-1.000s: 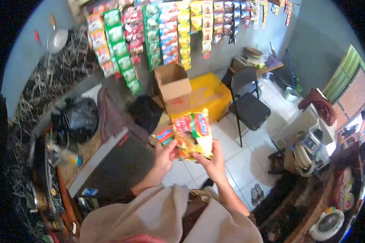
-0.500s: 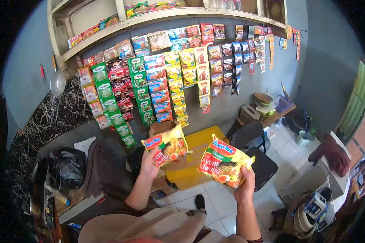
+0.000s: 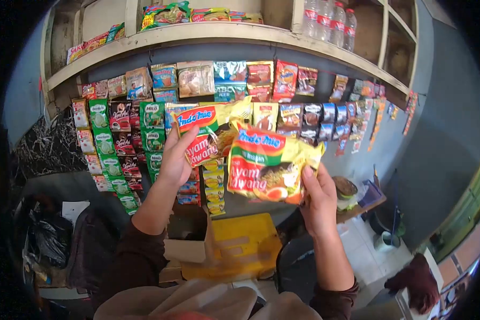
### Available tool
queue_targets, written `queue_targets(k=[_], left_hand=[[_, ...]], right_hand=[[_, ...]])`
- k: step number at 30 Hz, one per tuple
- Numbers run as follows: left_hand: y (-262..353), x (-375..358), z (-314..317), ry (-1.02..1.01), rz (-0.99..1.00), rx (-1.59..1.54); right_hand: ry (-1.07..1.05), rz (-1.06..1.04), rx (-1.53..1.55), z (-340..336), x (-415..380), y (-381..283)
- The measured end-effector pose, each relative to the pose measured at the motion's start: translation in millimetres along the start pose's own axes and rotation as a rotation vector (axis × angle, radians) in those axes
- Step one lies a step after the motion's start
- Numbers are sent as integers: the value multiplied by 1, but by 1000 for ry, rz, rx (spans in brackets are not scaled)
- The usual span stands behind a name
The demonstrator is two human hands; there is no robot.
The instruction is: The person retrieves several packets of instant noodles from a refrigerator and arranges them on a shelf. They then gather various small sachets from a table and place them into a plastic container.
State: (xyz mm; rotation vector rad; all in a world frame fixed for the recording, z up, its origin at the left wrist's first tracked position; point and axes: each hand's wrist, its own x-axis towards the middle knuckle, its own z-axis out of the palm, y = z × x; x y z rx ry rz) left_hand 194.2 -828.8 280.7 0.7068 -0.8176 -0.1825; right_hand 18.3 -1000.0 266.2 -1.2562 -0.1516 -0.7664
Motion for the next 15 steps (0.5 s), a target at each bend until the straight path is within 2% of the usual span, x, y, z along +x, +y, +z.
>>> queue_targets(k=[2, 3, 6, 7, 8, 9, 10, 11, 12, 14, 15], left_hand=[[-2, 22, 6, 1, 47, 36], [1, 35, 11, 11, 68, 75], [30, 88, 55, -43, 351, 192], [40, 120, 59, -124, 464, 305], [54, 146, 80, -122, 485, 216], [72, 174, 91, -133, 532, 339], [89, 216, 94, -305, 475, 253], [102, 256, 95, -479, 411, 167], [110, 286, 95, -489, 434, 177], [123, 327, 97, -199, 571, 446], [127, 329, 103, -204, 590, 448]], right_hand=[[-21, -93, -37, 3, 42, -3], [-95, -128, -53, 9, 63, -12], [-320, -306, -63, 41, 139, -51], [-325, -369, -113, 53, 166, -65], [-329, -445, -157, 65, 196, -80], [-306, -491, -160, 76, 226, -93], [-281, -537, -166, 87, 256, -108], [-342, -538, -102, 93, 294, -119], [-402, -539, -42, 95, 323, -128], [-269, -442, -78, 112, 333, -137], [-298, -444, -100, 113, 358, -136]])
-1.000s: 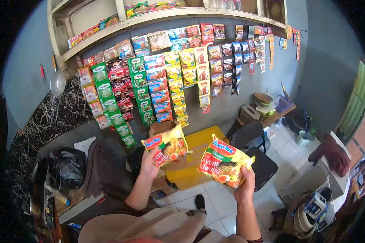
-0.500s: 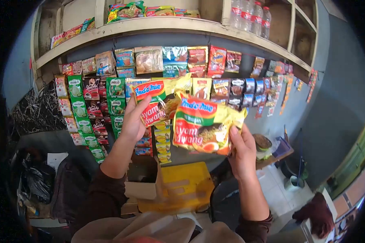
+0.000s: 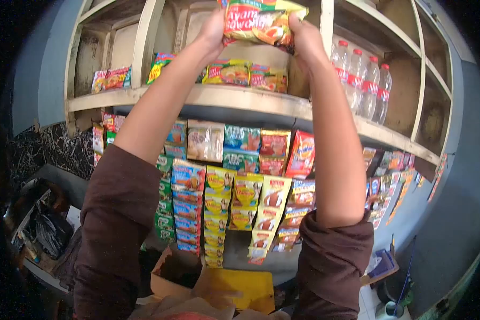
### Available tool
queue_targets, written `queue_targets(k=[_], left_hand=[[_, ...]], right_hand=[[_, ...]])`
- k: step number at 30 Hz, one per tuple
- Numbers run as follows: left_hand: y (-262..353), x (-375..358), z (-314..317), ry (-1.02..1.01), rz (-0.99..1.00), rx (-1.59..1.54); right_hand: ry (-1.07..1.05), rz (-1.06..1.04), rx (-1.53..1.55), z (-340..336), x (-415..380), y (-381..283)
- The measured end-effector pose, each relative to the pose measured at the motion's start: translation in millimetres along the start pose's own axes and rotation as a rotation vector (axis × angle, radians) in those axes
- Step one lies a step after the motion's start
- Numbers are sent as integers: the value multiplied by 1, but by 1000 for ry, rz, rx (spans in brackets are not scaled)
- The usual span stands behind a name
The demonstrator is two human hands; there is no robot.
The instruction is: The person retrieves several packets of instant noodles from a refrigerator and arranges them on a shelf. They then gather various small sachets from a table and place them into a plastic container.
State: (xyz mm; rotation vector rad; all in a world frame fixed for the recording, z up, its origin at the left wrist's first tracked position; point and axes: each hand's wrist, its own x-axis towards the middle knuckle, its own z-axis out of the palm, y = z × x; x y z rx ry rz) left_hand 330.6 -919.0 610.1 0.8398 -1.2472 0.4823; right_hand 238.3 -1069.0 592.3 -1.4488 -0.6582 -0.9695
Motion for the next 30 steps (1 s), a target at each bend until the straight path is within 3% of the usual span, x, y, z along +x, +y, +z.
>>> queue_targets(k=[2, 3, 5, 6, 7, 9, 13, 15, 18, 20, 23, 24, 25, 26, 27, 28, 30], left_hand=[[0, 1, 6, 50, -302, 13], [-3, 4, 2, 48, -289, 13], [-12, 5, -7, -169, -597, 186], [-21, 3, -5, -197, -588, 370], [-29, 2, -4, -204, -586, 364], [-39, 2, -7, -297, -764, 582], [-58, 19, -10, -400, -888, 619], [-72, 19, -16, -427, -817, 623], [-84, 18, -17, -474, -870, 736], [-86, 13, -21, -497, -937, 788], [-93, 7, -6, -260, -612, 1291], [-90, 11, -2, -265, -580, 1417], [-92, 12, -5, -262, -585, 1417], [-97, 13, -9, -270, -217, 1591], [-101, 15, -13, -273, 169, 1732], [-104, 19, -17, -271, 171, 1733], [-101, 24, -19, -709, 213, 1668]], right_hand=[[-43, -6, -85, -8, 38, 28], [-54, -14, -153, -9, 48, 39], [-10, -15, -457, -14, 65, 58], [19, -61, -465, -15, 72, 71], [50, -106, -473, -18, 80, 83], [107, -115, -811, -17, 78, 86], [74, -56, -882, -27, 76, 95], [142, -70, -975, -19, 58, 91], [36, 20, -1159, -15, 61, 100], [158, 168, -1105, -11, 60, 107], [11, 146, -1338, -9, 56, 103], [7, 148, -1335, -6, 53, 100], [34, 41, -1552, -3, 50, 98], [63, -75, -1766, 0, 49, 98], [60, -78, -1766, 0, 48, 97], [-22, -49, -1686, -2, 48, 94], [-93, -26, -1606, -8, 49, 90]])
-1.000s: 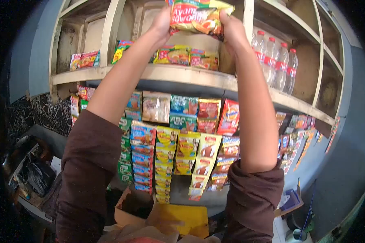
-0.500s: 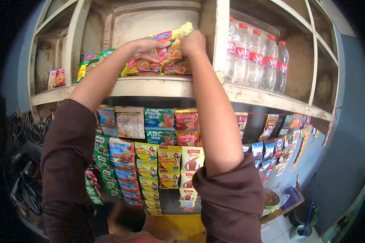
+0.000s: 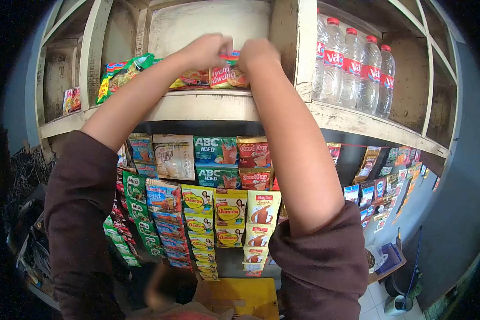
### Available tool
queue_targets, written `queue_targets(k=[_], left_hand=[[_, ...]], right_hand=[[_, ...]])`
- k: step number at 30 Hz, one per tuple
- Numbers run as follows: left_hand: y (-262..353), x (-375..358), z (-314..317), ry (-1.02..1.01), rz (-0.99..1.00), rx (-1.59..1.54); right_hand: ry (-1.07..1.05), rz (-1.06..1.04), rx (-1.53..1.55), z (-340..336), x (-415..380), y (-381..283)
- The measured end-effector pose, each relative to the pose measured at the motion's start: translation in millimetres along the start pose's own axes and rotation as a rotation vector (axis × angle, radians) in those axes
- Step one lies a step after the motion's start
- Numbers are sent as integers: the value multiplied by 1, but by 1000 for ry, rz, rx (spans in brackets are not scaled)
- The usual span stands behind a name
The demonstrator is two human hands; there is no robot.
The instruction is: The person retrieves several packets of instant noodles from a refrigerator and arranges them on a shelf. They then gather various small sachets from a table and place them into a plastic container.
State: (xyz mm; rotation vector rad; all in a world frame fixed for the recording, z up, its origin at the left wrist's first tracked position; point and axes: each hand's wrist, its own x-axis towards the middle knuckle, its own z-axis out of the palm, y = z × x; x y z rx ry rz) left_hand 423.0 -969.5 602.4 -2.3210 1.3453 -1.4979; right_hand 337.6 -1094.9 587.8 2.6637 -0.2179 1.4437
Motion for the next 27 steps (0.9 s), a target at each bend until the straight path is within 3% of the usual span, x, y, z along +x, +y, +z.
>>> queue_targets(k=[1, 2, 3, 5, 8, 10, 14, 16, 17, 20, 21, 22, 23, 24, 27], left_hand=[[-1, -1, 1, 7, 2, 4], [1, -4, 1, -138, -49, -131], [2, -7, 1, -282, -101, -268], [9, -9, -3, -266, -85, -249], [25, -9, -13, -277, -104, -141], [34, -14, -18, -209, -95, 132], [38, -32, -29, -94, -162, 123], [39, -45, -36, 132, -216, 140], [44, -52, -42, 128, -220, 152], [73, -92, -57, 443, -246, -86], [86, -111, -58, 421, -259, -80], [101, -133, -57, 563, -209, -176], [117, -157, -55, 704, -162, -271], [137, -191, -50, 682, -206, -293], [212, -305, -31, 571, -375, -449]], right_hand=[[-199, -8, 77, -1, -1, 2], [-400, -15, 155, -1, -2, 3], [-395, -16, 150, -1, -3, 3], [-416, 38, 117, 0, -3, 3], [-387, 73, 141, 6, 1, 3], [-413, 84, 168, 14, 3, 5], [-282, 109, 274, 15, -10, 2], [-262, 103, 286, 5, -23, 3], [-151, 70, 348, 0, -33, 6], [59, -74, 559, -11, -78, 10], [244, -217, 618, -13, -101, 12], [427, -354, 676, -13, -128, 14], [598, -425, 651, -11, -157, 13], [648, -407, 706, -6, -192, 10], [420, -375, 968, 32, -312, 2]])
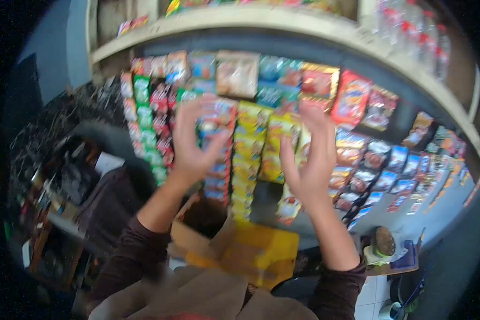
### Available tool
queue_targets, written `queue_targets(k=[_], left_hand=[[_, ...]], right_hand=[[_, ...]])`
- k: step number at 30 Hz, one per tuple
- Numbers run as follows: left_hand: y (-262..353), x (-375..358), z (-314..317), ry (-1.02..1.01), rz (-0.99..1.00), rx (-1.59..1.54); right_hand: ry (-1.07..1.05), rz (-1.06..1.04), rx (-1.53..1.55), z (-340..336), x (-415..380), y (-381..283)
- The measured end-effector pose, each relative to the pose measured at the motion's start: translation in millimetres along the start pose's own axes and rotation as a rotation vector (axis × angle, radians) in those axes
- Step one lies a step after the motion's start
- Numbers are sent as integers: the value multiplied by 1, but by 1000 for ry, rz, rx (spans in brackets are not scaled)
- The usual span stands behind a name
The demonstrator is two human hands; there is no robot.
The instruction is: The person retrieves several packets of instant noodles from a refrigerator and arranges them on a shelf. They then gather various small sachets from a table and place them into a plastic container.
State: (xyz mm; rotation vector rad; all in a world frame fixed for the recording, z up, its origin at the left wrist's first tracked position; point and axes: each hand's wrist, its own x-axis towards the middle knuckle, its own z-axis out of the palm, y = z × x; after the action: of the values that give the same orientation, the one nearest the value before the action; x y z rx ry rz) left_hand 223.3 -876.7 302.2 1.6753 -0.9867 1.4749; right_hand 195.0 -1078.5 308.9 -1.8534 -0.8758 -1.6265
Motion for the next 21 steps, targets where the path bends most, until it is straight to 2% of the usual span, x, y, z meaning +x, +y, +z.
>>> queue_targets(k=[1, 4, 5, 6, 7, 9, 12, 16, 20, 21], left_hand=[[7, -43, -10, -68, -61, -22], [23, -148, -53, -184, -333, 84], [26, -175, -69, -159, -388, 149], [28, -199, -87, -144, -550, 165], [36, -223, -105, -120, -712, 173], [56, -239, -146, -138, -752, 367], [78, -258, -196, -96, -827, 537], [101, -269, -271, -15, -847, 644], [122, -295, -365, 46, -870, 747], [127, -303, -391, 56, -944, 760]], right_hand=[[-125, 150, 40, 4, -44, -15], [-446, 307, 420, 33, -127, -53], [-534, 495, 590, 45, -157, -63], [-593, 471, 655, 60, -173, -71], [-619, 579, 738, 70, -186, -81], [-675, 743, 852, 86, -198, -108], [-707, 675, 972, 116, -207, -155], [-855, 685, 1106, 161, -205, -243], [-878, 515, 1243, 206, -203, -339], [-897, 478, 1250, 219, -204, -362]])
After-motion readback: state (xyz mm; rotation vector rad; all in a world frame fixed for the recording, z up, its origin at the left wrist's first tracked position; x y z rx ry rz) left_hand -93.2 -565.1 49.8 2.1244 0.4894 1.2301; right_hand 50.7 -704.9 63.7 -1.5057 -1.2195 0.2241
